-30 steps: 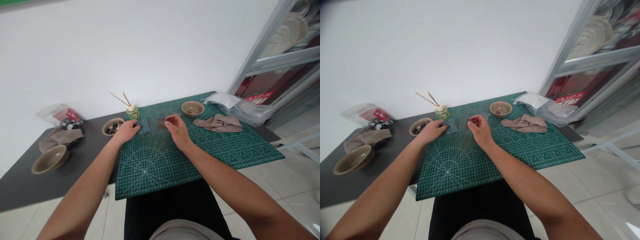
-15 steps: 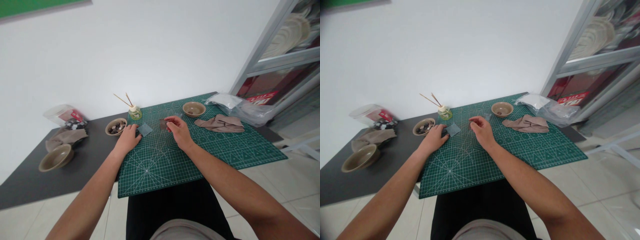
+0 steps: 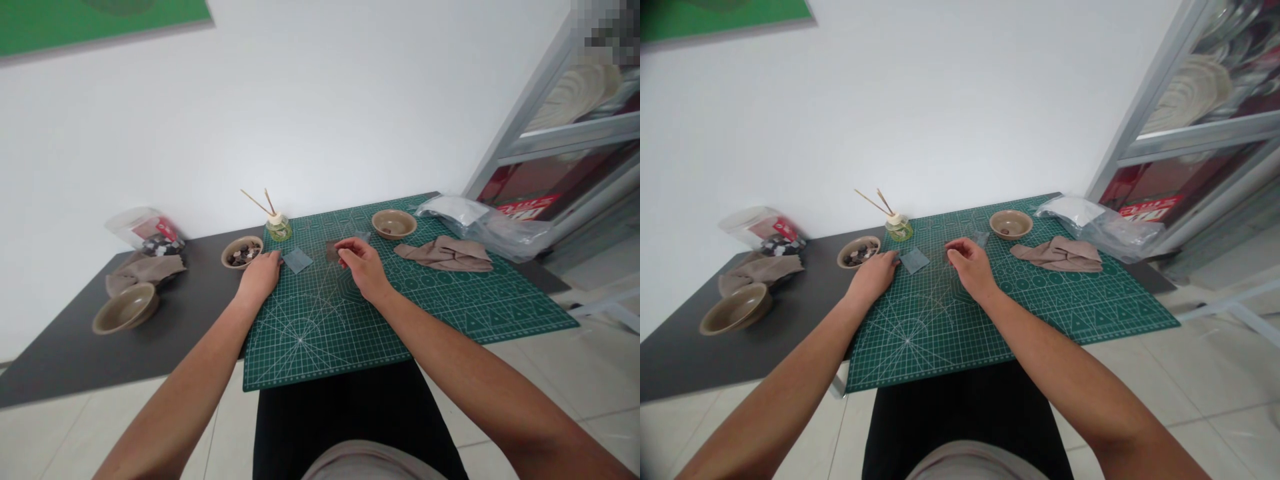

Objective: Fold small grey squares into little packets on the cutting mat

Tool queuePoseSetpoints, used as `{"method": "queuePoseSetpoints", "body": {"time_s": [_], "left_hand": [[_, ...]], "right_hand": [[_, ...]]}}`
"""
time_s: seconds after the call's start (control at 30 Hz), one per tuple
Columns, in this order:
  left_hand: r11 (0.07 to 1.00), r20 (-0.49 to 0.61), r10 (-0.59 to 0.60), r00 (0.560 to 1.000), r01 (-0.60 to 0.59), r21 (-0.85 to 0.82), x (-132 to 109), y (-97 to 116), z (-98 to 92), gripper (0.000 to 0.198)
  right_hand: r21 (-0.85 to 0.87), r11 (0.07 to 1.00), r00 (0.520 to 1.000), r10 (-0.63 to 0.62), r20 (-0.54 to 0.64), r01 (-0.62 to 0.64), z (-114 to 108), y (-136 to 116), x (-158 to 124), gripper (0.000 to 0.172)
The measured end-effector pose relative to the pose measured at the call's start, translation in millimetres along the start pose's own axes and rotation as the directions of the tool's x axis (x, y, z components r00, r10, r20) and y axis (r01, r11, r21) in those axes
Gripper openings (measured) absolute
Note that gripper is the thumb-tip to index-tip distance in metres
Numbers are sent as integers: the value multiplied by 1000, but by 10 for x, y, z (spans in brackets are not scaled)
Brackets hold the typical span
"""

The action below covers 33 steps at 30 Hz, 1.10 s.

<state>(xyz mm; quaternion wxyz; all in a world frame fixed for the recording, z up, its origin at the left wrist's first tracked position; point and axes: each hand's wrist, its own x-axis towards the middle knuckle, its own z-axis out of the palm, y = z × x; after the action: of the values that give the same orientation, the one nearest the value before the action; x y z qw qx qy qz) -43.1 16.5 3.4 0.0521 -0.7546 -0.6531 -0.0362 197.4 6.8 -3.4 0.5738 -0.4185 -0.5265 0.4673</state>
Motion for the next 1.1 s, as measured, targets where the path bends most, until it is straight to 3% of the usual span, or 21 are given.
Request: {"method": "queuePoseSetpoints", "body": {"time_s": [0.13, 0.2, 0.33, 0.4, 0.47, 0.53, 0.6, 0.67, 0.8, 0.9, 1.03, 1.1], "left_hand": [[998, -11, -61, 998, 61, 20, -84, 44, -91, 31], [994, -83, -109, 991, 108, -18, -185, 53, -172, 27], [905, -222, -361, 906, 282, -319, -486, 47, -311, 19], [761, -201, -442, 874, 247, -599, -634, 67, -323, 16], [496, -11, -410, 912, 213, -842, -745, 123, -295, 17], [243, 137, -361, 922, 235, -941, -810, 208, -246, 17], [113, 221, -279, 934, 261, -959, -832, 299, -194, 24], [64, 231, -230, 945, 251, -966, -821, 373, -151, 32], [153, 227, -178, 958, 254, -955, -731, 423, -96, 19], [378, 156, -80, 985, 175, -909, -635, 396, -71, 15], [554, 120, 27, 992, 85, -828, -558, 355, -45, 18], [650, 25, 43, 999, -9, -760, -562, 357, -40, 19]], "right_hand": [[11, 1000, 1000, 5, 11, -6, -1, 8, -3, 15], [14, 1000, 1000, -1, 18, 1, -2, 29, 3, 14], [-5, 999, 998, -37, 41, 37, 5, 62, 10, 15], [-1, 999, 997, -50, 63, 51, 14, 56, -2, 17], [-13, 997, 993, -75, 93, 76, 25, 41, -27, 19], [-66, 991, 986, -102, 135, 112, 37, 34, -59, 18], [-129, 981, 974, -121, 191, 147, 49, 42, -92, 16], [-186, 966, 961, -130, 245, 178, 64, 58, -121, 16], [-311, 925, 939, -111, 326, 218, 105, 41, -167, 14], [-377, 885, 911, -113, 398, 274, 138, -29, -201, 12], [-441, 827, 872, -113, 477, 349, 148, -85, -239, 14], [-440, 835, 869, -88, 487, 331, 139, -69, -244, 13]]}}
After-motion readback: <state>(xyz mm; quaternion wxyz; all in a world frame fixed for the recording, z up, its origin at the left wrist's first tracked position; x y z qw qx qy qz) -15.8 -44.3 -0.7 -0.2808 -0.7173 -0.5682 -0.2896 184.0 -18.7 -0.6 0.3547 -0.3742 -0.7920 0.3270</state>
